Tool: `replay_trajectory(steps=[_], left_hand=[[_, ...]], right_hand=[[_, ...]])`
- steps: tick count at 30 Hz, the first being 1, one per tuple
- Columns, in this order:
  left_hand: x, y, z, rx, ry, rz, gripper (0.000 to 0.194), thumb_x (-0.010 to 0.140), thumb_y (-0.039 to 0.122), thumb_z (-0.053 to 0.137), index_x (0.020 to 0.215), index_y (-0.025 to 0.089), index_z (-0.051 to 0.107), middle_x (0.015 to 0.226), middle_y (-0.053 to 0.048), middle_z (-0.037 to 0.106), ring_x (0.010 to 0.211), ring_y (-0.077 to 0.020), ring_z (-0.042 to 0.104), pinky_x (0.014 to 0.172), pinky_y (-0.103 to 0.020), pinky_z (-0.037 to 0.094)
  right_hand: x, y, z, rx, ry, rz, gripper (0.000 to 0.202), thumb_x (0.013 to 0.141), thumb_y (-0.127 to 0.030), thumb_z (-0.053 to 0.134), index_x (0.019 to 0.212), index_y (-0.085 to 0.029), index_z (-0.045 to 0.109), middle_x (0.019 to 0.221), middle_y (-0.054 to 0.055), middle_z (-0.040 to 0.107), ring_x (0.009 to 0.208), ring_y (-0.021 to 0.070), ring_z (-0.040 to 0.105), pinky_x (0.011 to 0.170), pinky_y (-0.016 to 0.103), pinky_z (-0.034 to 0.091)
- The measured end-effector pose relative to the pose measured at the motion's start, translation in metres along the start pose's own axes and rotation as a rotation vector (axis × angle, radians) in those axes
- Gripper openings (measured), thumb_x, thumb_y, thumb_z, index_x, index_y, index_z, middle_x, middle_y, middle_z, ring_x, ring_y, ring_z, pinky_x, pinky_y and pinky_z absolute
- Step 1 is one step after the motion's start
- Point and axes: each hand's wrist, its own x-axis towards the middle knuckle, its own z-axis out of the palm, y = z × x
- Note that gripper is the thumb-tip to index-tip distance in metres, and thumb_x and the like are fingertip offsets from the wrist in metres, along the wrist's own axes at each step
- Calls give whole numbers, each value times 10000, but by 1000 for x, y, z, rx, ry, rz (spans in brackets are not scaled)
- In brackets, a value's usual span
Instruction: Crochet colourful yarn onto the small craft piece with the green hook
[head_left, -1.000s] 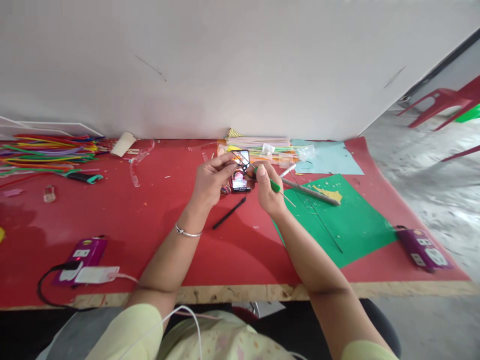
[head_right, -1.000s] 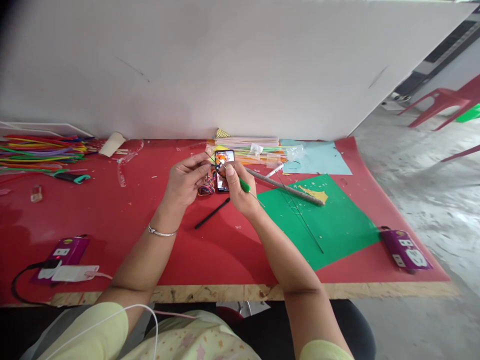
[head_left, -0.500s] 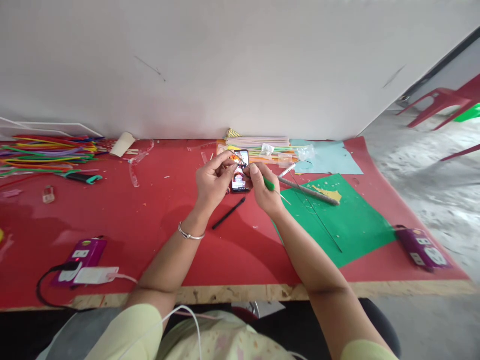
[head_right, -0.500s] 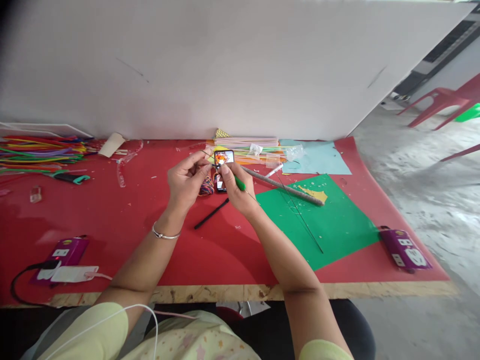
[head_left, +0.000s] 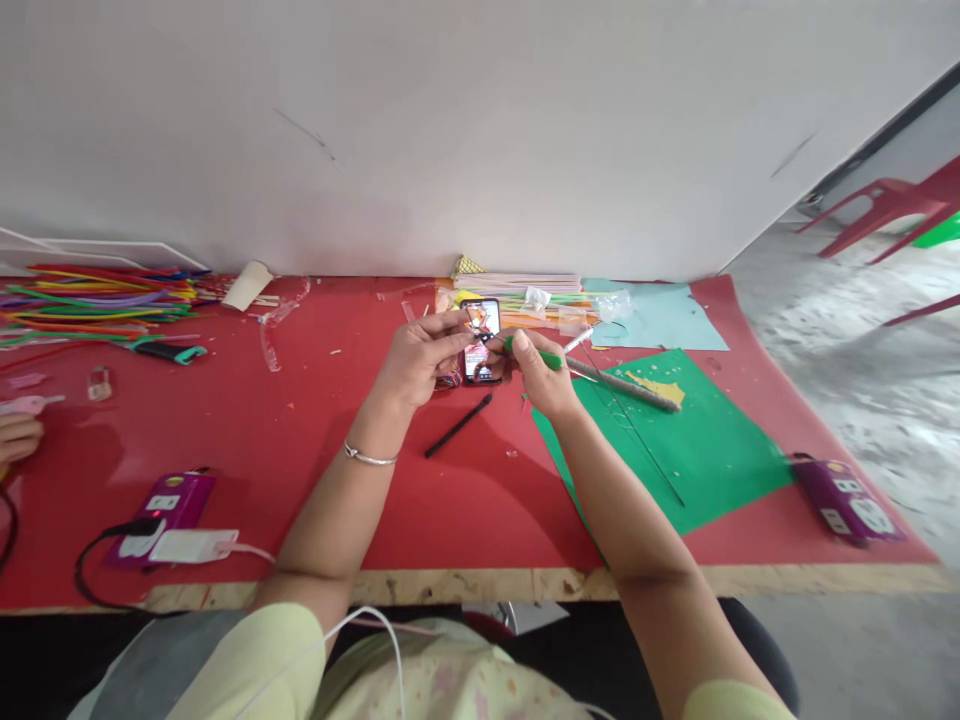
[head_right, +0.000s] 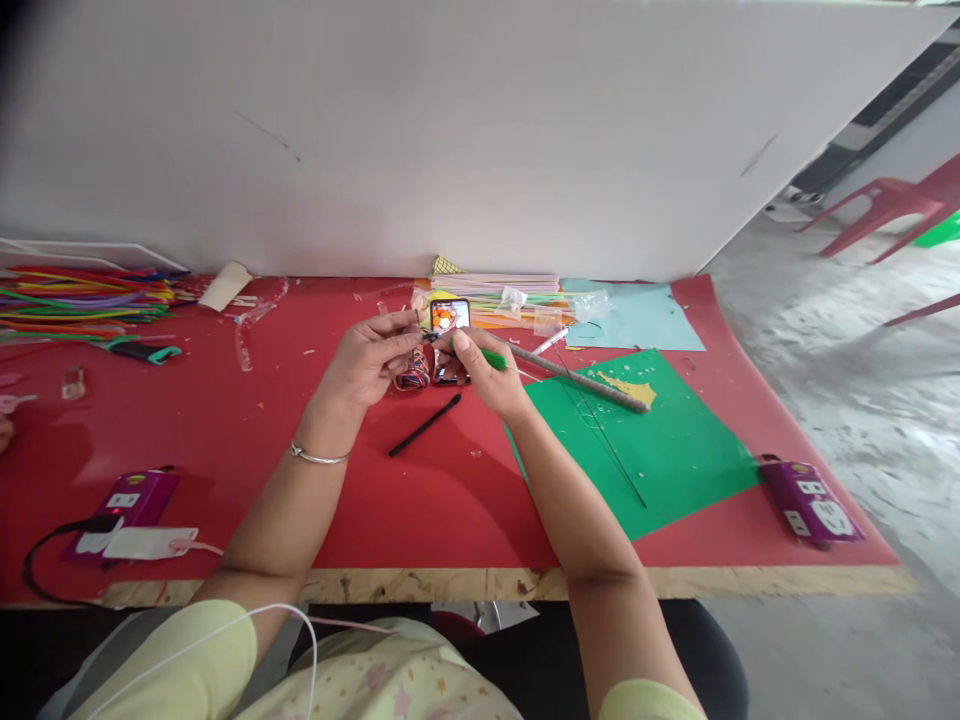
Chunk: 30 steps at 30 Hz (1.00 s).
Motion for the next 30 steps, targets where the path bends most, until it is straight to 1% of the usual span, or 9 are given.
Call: replay_trajectory(steps=[2,5,8,12,16,20,22,27,30], left_hand=[[1,-1,-4,76,14,66,419,551,244,1026,947,196,897,745,-19,746,525,-63,517,461,-213,377],[3,-3,-8,201,19,163,397,603,281,1009,979,207,904,848,-52,805,705,-148,677,647,-288,566],[2,-3,-11,275,20,220,389,641,290,985,1010,197,905,889,-68,824,808,-199,734,779,-357,623],[1,-2,-13,372,30,276,328,705,279,933,1018,188,906,907,-72,836,845,-218,748,842,-385,634],[1,-3,-15,474,42,338,295,746,268,878,1027,183,905,917,-69,841,846,-212,747,857,-376,624],[2,-4,-16,559,53,388,317,763,245,831,1063,171,904,926,-72,846,808,-191,728,789,-333,588],[2,-4,-16,590,59,401,312,769,245,819,1062,176,904,917,-69,844,780,-181,710,747,-318,570],[3,-5,-17,598,75,412,316,770,234,806,1065,181,906,914,-68,842,758,-172,698,736,-312,558],[2,-5,-17,593,73,412,312,772,233,806,1063,187,906,913,-66,840,751,-172,691,727,-313,556]], right_hand=[[1,-2,-4,-5,-23,37,589,939,-776,689,910,-200,807,794,29,758,607,127,695,507,243,503],[2,-4,-7,-16,-34,60,589,934,-764,705,892,-188,822,799,39,778,595,127,711,505,236,509],[1,-3,-8,-41,-36,61,574,946,-743,705,898,-186,834,820,45,793,598,123,714,511,233,520],[1,-3,-9,-85,-74,20,524,984,-691,694,926,-194,849,859,44,799,623,120,716,526,233,528],[2,-8,-10,-171,-107,-68,487,1021,-639,674,913,-197,848,852,41,794,638,120,704,559,248,536],[1,-13,-10,-280,-112,-150,474,1045,-609,653,898,-197,836,791,44,775,674,139,700,596,270,539],[1,-13,-10,-318,-98,-172,466,1053,-603,642,912,-204,837,798,53,781,705,152,707,608,280,542],[0,-12,-10,-294,-78,-175,449,1054,-589,647,940,-203,846,890,66,803,686,144,718,605,287,556],[0,-12,-9,-283,-62,-170,451,1046,-596,654,938,-204,847,888,66,801,691,147,720,610,289,563]])
